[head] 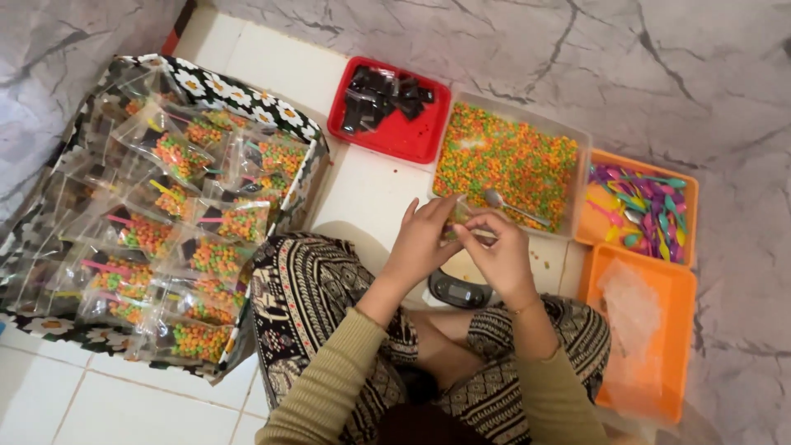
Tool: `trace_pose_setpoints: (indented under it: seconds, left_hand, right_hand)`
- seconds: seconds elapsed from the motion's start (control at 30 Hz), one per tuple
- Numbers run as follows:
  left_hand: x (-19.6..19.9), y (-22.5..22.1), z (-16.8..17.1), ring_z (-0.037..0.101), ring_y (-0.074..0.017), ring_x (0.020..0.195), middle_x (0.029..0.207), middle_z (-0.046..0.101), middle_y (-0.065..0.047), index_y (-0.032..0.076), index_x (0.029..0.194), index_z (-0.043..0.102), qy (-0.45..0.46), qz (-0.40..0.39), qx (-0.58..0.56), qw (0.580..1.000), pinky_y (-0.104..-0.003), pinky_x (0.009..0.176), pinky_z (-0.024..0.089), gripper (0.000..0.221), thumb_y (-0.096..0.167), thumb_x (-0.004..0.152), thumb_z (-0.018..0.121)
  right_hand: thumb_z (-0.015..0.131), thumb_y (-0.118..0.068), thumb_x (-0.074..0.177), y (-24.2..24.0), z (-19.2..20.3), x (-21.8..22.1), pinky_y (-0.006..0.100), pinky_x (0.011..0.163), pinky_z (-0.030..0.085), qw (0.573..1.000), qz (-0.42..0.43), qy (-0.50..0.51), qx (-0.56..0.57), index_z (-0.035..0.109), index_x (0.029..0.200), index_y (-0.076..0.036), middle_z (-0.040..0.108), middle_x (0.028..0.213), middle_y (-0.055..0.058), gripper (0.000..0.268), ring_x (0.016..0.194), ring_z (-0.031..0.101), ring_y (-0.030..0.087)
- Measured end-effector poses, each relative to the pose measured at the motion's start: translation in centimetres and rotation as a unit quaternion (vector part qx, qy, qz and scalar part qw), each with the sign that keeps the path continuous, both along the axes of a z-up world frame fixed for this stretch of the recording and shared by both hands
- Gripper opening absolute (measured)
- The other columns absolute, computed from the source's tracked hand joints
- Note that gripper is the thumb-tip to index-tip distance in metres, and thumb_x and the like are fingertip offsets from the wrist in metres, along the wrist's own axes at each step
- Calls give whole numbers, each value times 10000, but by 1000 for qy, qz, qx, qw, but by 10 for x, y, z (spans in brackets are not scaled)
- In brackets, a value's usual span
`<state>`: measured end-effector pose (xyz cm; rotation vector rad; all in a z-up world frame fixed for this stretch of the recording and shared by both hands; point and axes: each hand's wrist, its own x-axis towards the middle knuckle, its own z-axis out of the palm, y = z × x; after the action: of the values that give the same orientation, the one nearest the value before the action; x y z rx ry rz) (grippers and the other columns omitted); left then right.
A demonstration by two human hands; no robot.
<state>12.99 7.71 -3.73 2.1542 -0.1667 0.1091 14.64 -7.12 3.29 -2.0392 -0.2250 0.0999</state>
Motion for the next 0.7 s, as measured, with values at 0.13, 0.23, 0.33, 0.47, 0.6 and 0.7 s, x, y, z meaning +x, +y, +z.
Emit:
trace_pose_setpoints:
  seconds: [0.13,0.23,0.33,0.47,0.6,0.7]
  left_hand:
    - [8,33,8,625,-378,1217,1285,637,-150,25,1438,526,-36,85,-24,995,-565,1122,396,702,274,839,794]
    - [4,62,22,636,-400,1181,1236,650,-187,-4,1422,544,-41,142,-57,987,-526,1085,438,703,209,816,831]
    - [-2,80,36,632,-448,1168,1217,652,-251,-29,1399,571,-19,180,-82,980,-527,1046,478,703,156,782,853]
    - [-5,100,49,641,-367,1070,1190,656,-225,-16,1436,510,18,148,-124,981,-468,941,526,661,175,862,778]
    - [-1,111,50,650,-303,1051,1214,659,-180,6,1392,508,9,138,-126,982,-410,907,541,599,257,906,752]
    - [3,112,46,643,-311,1096,1258,639,-170,16,1383,517,31,139,-139,980,-403,896,532,573,239,909,750]
  right_hand:
    - [739,-174,965,41,-9,66,391,863,617,995,65,31,64,718,1159,-72,748,1132,140,220,1074,713,263]
    - [595,-344,1070,83,-67,145,383,874,599,990,68,56,107,623,1321,-75,704,1204,153,369,1095,666,236]
    - [682,-237,1035,137,-179,227,410,865,584,989,145,-25,0,769,1155,-128,760,1019,127,184,1004,734,285]
    - [764,-231,893,204,-276,274,418,945,516,947,210,-132,-203,762,1188,-217,716,1064,103,295,1013,652,350]
    - [795,-357,854,243,-287,274,510,788,506,881,210,-189,-379,638,1409,-209,559,1175,119,595,1091,475,373]
    - [836,-215,791,246,-286,269,447,750,479,874,199,-266,-355,783,1026,-114,556,1113,84,261,1031,474,331]
